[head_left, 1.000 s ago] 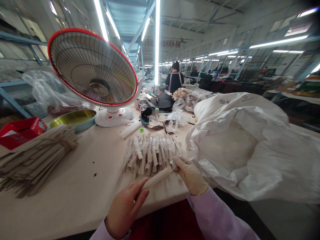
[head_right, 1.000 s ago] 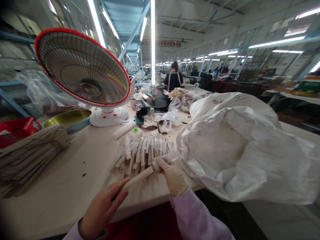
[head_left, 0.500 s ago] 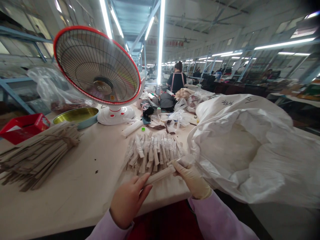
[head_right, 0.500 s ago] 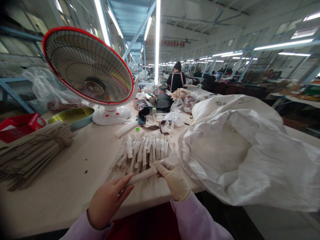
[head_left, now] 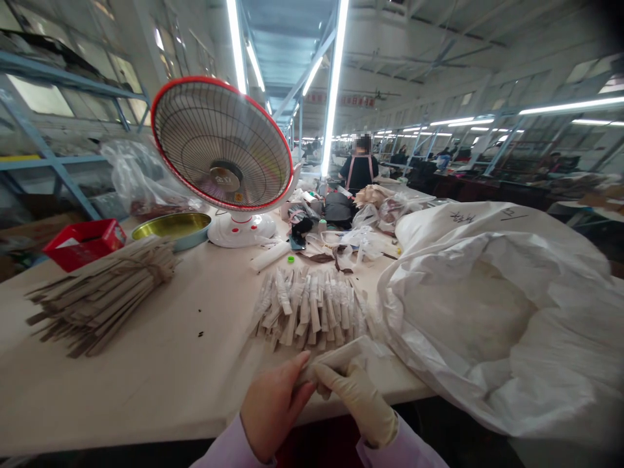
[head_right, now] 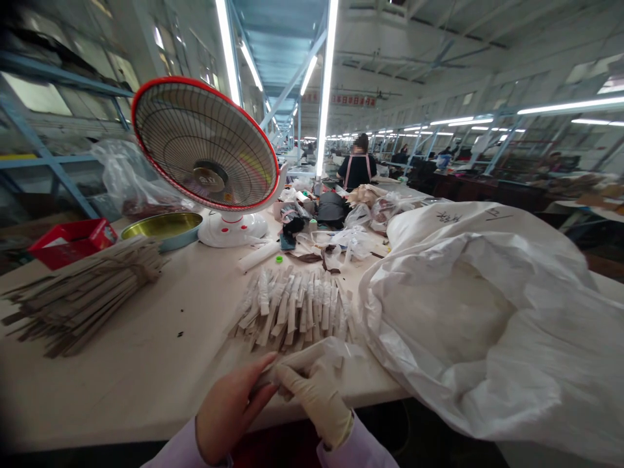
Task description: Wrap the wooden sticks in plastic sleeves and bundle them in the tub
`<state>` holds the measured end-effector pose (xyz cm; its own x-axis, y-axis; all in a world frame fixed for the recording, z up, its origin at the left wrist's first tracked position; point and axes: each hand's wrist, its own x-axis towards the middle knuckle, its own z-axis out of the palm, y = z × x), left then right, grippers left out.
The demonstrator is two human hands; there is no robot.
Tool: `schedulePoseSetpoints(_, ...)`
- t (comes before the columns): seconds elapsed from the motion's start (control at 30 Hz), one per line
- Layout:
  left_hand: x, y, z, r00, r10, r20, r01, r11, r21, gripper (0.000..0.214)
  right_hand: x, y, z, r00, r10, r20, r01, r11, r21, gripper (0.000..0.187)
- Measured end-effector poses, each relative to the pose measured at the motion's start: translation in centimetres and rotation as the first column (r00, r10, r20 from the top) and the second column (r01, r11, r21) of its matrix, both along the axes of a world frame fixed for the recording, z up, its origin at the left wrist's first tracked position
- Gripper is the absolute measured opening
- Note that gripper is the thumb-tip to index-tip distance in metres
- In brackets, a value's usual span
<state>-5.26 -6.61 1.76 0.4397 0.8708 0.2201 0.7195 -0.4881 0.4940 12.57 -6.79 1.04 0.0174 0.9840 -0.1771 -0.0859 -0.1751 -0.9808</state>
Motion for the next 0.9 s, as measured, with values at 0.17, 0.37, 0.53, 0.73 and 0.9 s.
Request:
schedulePoseSetpoints(0.17,0.1,-0.2,0.8,0.946,0.070,0.316,0.074,0.903,-0.423,0.035,-0.4,0.0,1.2,0.992,-0.075,-0.104,0.086,0.991,0.106,0.037)
schedulePoseSetpoints(0.37,-0.2,-0.2,0.5,0.851,0.182,0.492,0.139,0.826,-0.546,0.038,-1.1,0.6,1.8,0.979,0.140,-0.145,-0.112,0.976,0.186,0.050)
schedulePoseSetpoints(0.53,0.3,-0.1,0.5,0.880,0.177,0.440,0.069,0.869,-0.489,0.037,-1.1,1.1,1.8,0.975,-0.120,-0.187,0.152,0.974,0.166,0.057)
schedulePoseSetpoints(0.73,0.3,0.3,0.5,0.906,0.119,0.407,0.081,0.894,-0.442,0.035,-0.7,0.8,1.6,0.983,0.004,-0.185,0.019,0.993,0.118,0.068)
schedulePoseSetpoints(0.9,1.3,0.0,-0.2,0.911,0.167,0.378,0.009,0.907,-0.422,0.034,-1.7,1.5,-0.1,0.957,-0.155,-0.246,0.176,0.982,0.065,0.064)
